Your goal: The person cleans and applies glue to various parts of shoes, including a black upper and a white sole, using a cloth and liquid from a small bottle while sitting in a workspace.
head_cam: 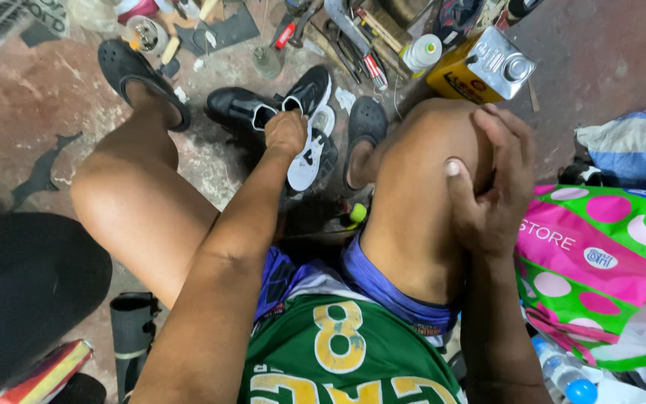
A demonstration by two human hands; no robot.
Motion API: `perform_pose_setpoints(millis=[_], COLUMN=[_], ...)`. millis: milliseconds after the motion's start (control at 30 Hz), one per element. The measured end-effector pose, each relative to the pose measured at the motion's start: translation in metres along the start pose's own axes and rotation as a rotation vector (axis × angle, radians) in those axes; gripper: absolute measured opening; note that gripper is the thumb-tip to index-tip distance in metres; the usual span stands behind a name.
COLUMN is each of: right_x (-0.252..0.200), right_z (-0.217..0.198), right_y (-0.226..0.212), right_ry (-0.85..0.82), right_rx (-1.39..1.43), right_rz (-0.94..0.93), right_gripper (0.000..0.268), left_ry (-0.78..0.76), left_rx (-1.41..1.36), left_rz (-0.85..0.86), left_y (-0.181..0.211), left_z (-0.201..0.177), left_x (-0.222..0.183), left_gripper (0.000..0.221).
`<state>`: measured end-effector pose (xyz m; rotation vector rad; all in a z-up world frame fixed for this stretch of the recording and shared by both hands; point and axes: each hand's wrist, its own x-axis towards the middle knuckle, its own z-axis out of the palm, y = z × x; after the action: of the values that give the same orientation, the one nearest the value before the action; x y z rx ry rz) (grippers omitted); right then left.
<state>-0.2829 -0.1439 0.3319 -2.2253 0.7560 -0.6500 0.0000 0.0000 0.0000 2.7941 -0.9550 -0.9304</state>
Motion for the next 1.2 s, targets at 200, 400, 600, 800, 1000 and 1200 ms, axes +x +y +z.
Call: perform_pose_setpoints(millis=[200,400,600,800,1000,1200], right_x=[0.004,0.049,0.043,0.064,0.067,0.061], right_z=[0.007,0.068,0.240,0.325,0.385,0.401], right_y=[0.025,0.162,0.282,0.287,0.328,0.338], right_ry=[0.032,-0.199,-0.488,-0.669,-0.553,-0.661], right_rx=[0.398,0.817,0.321,-0.193,-0.526,-0.483], right_rz=[0.165,0.533,0.305,0.000,-0.193,-0.293], right_gripper=[0.041,0.034,0.026,0.040,0.038,0.010], left_ry=[0.191,-0.013,-0.078,-0.181,0.205,0.290], left_rx=[-0.103,-0.260,-0.319,-0.140,-0.249,-0.486], left_rz=[-0.007,-0.213,-0.277,-0.357,-0.315,-0.122], left_y=[0.003,0.005,0.003,-0.010,0.014,0.036], left_z=[0.038,0.008,-0.025,-0.062,-0.083,-0.061], left_x=[-0.005,-0.019,-0.015,-0.004,0.007,0.021], left_gripper=[0.028,0.044,0.049,0.053,0.037,0.029])
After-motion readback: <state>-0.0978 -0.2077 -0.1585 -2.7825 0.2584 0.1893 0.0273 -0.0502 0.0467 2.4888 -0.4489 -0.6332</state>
